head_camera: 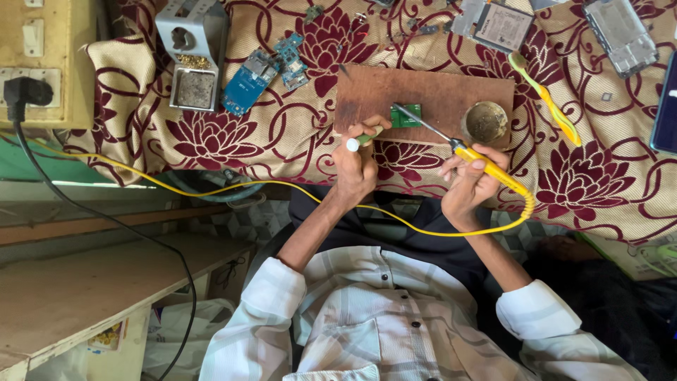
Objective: The person uses a soldering iron and solder wire to solder components on a small green circuit board. They repeatedly apply heat and solder to different points on the board while holding it steady with their other hand.
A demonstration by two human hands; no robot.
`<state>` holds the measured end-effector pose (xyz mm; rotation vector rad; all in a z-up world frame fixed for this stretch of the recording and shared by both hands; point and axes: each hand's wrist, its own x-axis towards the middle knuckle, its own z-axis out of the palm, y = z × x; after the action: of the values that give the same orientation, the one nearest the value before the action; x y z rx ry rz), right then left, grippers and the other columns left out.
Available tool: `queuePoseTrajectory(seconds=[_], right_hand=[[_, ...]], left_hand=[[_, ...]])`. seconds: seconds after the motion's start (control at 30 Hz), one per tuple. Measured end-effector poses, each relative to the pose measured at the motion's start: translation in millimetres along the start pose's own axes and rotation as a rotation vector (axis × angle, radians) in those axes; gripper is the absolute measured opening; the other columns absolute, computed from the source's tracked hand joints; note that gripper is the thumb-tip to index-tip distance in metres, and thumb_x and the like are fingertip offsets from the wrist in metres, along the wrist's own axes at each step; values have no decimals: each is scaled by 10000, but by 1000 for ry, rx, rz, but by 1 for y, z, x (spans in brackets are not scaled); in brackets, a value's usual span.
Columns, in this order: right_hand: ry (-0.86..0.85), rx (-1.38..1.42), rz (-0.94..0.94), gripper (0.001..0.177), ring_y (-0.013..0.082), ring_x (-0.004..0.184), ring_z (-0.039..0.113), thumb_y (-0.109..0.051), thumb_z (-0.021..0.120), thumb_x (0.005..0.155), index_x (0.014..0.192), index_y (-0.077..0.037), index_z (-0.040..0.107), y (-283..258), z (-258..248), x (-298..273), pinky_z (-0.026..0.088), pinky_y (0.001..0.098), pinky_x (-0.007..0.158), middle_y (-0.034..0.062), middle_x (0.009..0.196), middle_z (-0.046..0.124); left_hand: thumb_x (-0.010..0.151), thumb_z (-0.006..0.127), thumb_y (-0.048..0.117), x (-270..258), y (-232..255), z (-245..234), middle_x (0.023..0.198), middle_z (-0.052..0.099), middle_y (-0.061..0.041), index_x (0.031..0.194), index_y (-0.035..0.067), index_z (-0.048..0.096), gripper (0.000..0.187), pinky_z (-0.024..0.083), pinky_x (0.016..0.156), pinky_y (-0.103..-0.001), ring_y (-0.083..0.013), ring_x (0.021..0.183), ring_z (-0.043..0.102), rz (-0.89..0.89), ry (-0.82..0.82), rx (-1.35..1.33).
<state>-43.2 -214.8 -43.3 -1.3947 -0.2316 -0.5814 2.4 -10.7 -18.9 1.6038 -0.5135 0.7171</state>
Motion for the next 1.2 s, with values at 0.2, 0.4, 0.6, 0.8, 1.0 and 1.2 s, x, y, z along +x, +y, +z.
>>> queuePoseTrajectory(seconds=[0.2,0.4,0.6,0.8,1.0,1.2], right_hand=[[47,43,47,349,174,612,592,-392,436,1176,1288,-63,398,-1,0,1,416,236,540,137,901,582],[42,27,59,322,165,599,568,-384,418,1189,1279,-75,398,-3,0,0,405,237,537,121,805,563],[53,26,72,288,153,580,536,-367,412,1192,1263,-88,399,-3,0,1,387,231,525,112,773,548],[38,50,61,275,154,579,538,-361,410,1193,1261,-94,404,-4,1,1,383,233,520,114,782,544],[53,80,63,269,166,576,564,-336,401,1189,1266,-78,407,-4,1,1,400,240,509,116,875,554],[59,130,48,279,178,587,568,-322,418,1193,1296,-64,406,-6,2,9,416,256,517,130,898,570]], left_hand=[[856,426,-242,2,3,-2,1097,704,-230,1167,29,427,412,530,760,-332,-235,806,656,16,-9,22],[860,424,-248,3,7,-3,1123,699,-227,1175,19,426,413,517,823,-357,-245,801,642,22,-22,31],[861,438,-249,4,8,-3,1123,694,-222,1170,19,446,408,519,818,-345,-267,835,649,8,-24,14],[878,434,-248,3,9,-3,1120,681,-207,1172,24,446,400,500,838,-364,-266,867,670,49,-15,13],[879,455,-248,2,7,-4,1147,716,-200,1187,24,454,411,518,800,-343,-229,798,617,9,-32,67],[854,428,-259,4,7,-2,1164,690,-199,1194,30,445,447,565,846,-353,-279,921,702,18,-18,53]])
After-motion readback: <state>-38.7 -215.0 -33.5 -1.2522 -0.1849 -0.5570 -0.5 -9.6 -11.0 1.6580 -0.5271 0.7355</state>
